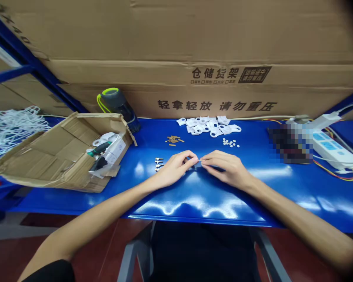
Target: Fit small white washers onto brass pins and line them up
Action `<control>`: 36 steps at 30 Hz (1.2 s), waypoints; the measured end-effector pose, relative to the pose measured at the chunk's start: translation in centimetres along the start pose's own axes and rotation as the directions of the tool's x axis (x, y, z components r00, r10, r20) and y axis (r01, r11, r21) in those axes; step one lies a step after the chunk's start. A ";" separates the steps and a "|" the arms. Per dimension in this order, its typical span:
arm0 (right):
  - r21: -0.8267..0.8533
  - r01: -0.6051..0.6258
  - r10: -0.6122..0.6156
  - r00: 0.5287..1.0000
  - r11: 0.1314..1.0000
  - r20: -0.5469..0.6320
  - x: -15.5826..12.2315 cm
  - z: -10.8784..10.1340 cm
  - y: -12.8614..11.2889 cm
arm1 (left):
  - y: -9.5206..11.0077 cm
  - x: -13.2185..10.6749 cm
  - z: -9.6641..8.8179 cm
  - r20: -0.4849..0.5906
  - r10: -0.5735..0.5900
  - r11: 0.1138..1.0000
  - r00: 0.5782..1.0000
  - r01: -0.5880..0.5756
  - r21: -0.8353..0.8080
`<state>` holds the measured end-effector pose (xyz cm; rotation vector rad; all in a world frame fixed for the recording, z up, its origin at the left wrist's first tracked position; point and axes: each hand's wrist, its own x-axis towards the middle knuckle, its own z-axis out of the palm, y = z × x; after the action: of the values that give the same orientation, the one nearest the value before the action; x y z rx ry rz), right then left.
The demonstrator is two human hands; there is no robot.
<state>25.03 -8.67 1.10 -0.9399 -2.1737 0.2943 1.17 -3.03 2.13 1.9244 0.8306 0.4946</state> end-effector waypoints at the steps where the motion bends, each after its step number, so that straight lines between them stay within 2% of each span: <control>1: -0.002 0.002 -0.002 1.000 1.000 -0.014 0.0 0.1 0.0 | 0.0 0.0 0.0 0.000 0.009 1.000 1.000 -0.009 0.010; 4: 0.001 0.003 -0.003 0.999 1.000 -0.041 0.0 0.3 0.1 | -0.2 -0.1 0.0 -0.012 0.098 0.990 0.995 -0.096 0.102; 7: 0.014 -0.038 0.039 0.999 0.999 -0.010 0.0 0.2 -0.1 | -0.3 -0.1 -0.2 -0.029 0.250 0.925 0.968 -0.230 0.302; 9: 0.020 -0.087 0.087 0.996 0.996 -0.017 0.1 0.0 -0.4 | -0.3 -0.1 -0.3 -0.036 0.293 0.885 0.955 -0.257 0.387; 11: 0.027 -0.175 0.176 0.982 0.984 -0.063 0.1 -0.3 -0.6 | -0.4 -0.1 -0.5 -0.070 0.290 0.884 0.954 -0.239 0.401; 14: 0.088 -0.322 0.331 0.935 0.943 -0.126 0.2 -0.7 -0.7 | -0.4 0.0 -0.5 -0.127 0.267 0.914 0.955 -0.209 0.349; 18: 0.201 -0.393 0.421 0.899 0.897 -0.122 0.2 -0.8 -0.3 | -0.3 0.0 -0.3 -0.128 0.270 0.926 0.954 -0.221 0.305; 26: 0.341 -0.428 0.474 0.878 0.837 -0.061 0.1 -0.1 0.2 | -0.2 -0.3 -0.1 -0.082 0.334 0.885 0.939 -0.282 0.369; 36: 0.250 -0.425 0.435 0.900 0.870 0.017 0.1 -0.3 -0.3 | -0.5 -0.4 -0.1 0.004 0.412 0.732 0.911 -0.334 0.594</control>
<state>25.03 -8.85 1.56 -1.2649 -1.8159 0.7383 0.71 -3.08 1.67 2.6935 0.7218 0.6644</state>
